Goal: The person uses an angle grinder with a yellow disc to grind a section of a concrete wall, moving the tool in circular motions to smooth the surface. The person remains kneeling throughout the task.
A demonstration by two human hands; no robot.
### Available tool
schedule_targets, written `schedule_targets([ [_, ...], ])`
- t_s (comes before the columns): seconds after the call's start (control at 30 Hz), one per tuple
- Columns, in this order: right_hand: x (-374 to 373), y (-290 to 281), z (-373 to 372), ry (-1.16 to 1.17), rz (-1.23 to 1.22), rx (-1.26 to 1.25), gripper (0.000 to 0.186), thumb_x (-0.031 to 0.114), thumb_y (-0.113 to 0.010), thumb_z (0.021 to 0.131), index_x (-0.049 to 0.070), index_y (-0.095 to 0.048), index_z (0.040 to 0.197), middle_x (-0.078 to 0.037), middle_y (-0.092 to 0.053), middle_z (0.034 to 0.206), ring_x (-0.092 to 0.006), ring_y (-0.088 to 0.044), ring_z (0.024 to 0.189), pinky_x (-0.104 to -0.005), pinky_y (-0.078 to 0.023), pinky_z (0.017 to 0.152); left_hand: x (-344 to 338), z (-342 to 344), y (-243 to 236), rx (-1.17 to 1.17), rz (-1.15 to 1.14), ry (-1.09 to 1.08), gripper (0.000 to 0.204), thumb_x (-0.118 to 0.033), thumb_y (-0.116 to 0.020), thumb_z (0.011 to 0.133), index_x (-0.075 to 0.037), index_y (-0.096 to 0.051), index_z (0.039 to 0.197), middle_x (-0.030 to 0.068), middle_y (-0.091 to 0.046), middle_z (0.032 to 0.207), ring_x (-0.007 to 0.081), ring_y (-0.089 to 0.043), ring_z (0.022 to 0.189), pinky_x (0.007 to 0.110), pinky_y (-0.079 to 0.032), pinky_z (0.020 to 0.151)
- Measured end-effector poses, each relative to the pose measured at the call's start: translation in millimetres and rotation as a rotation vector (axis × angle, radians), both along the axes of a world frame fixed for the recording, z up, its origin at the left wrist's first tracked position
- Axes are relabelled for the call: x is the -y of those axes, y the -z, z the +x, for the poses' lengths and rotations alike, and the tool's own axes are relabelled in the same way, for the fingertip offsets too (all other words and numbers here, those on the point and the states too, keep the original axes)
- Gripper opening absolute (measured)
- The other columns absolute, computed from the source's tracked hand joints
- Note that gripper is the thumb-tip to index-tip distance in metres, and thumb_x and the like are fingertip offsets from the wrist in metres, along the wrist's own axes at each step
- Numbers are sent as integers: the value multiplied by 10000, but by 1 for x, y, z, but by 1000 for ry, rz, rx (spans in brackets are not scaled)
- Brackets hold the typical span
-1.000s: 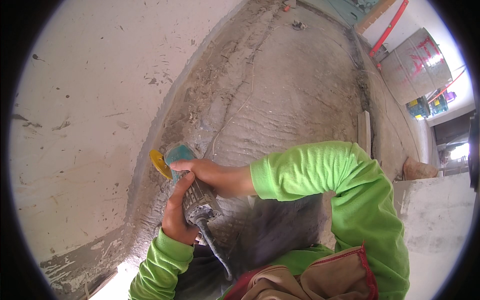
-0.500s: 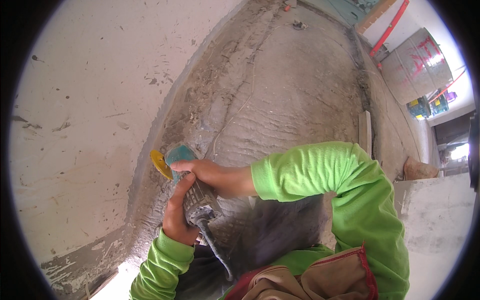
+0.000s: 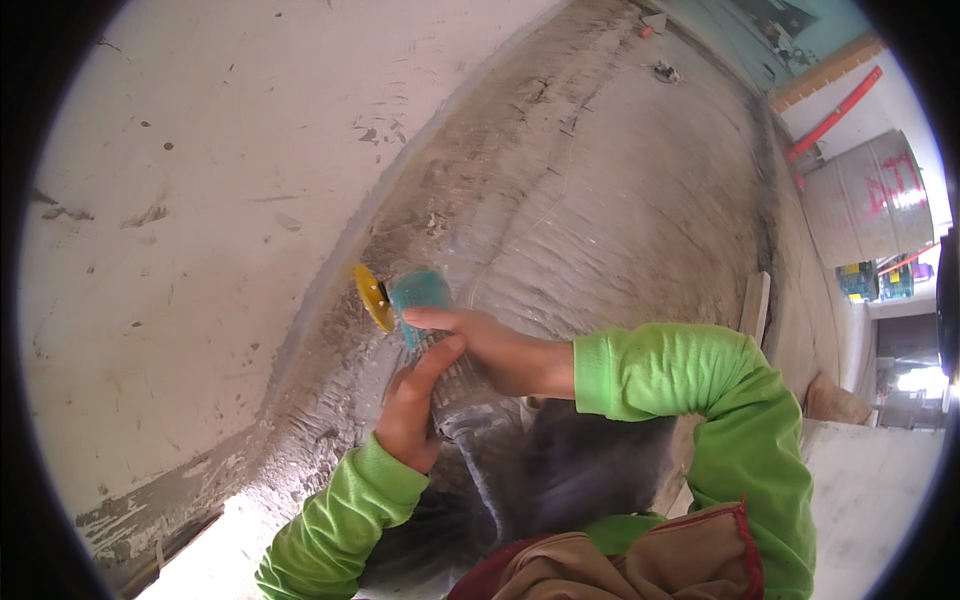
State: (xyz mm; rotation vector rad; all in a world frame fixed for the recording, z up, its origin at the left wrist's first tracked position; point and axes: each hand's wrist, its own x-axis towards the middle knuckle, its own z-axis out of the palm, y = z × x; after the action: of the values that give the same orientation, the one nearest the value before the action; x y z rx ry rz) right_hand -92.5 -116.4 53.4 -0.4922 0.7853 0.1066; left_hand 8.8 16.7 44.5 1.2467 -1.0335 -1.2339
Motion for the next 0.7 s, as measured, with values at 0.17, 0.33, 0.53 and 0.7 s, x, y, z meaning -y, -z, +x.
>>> schedule_targets([
  [0.17,17,3,12,-18,6,-73,527,438,-641,876,51,-536,1217,-112,-590,1105,-218,-578,1008,-358,-458,885,15,12,24,-112,130,15,557,7,-646,846,-28,-422,1354,118,-598,1131,191,-632,978,317,-532,854],
  [0.33,21,8,7,6,9,-63,556,410,-678,859,28,-525,1234,-125,-580,1133,-215,-573,1027,-343,-446,901,46,5,-19,-800,670,-238,374,-203,-657,878,-9,-542,1177,73,-645,956,145,-645,815,291,-538,719],
  [0.53,-13,-23,-33,135,-54,-88,422,347,-732,832,31,-581,1068,-81,-635,924,-173,-629,833,-318,-511,756,12,-40,-48,-335,624,-153,529,-273,-722,820,4,-505,1215,86,-629,989,169,-636,844,302,-525,729],
  [0.7,-71,-131,-88,398,279,-186,336,278,-664,872,27,-595,1084,-104,-659,971,-218,-653,880,-347,-522,839,-44,-79,-154,30,696,102,811,-394,-791,746,36,-411,1319,134,-624,1091,217,-633,971,342,-512,838],
])
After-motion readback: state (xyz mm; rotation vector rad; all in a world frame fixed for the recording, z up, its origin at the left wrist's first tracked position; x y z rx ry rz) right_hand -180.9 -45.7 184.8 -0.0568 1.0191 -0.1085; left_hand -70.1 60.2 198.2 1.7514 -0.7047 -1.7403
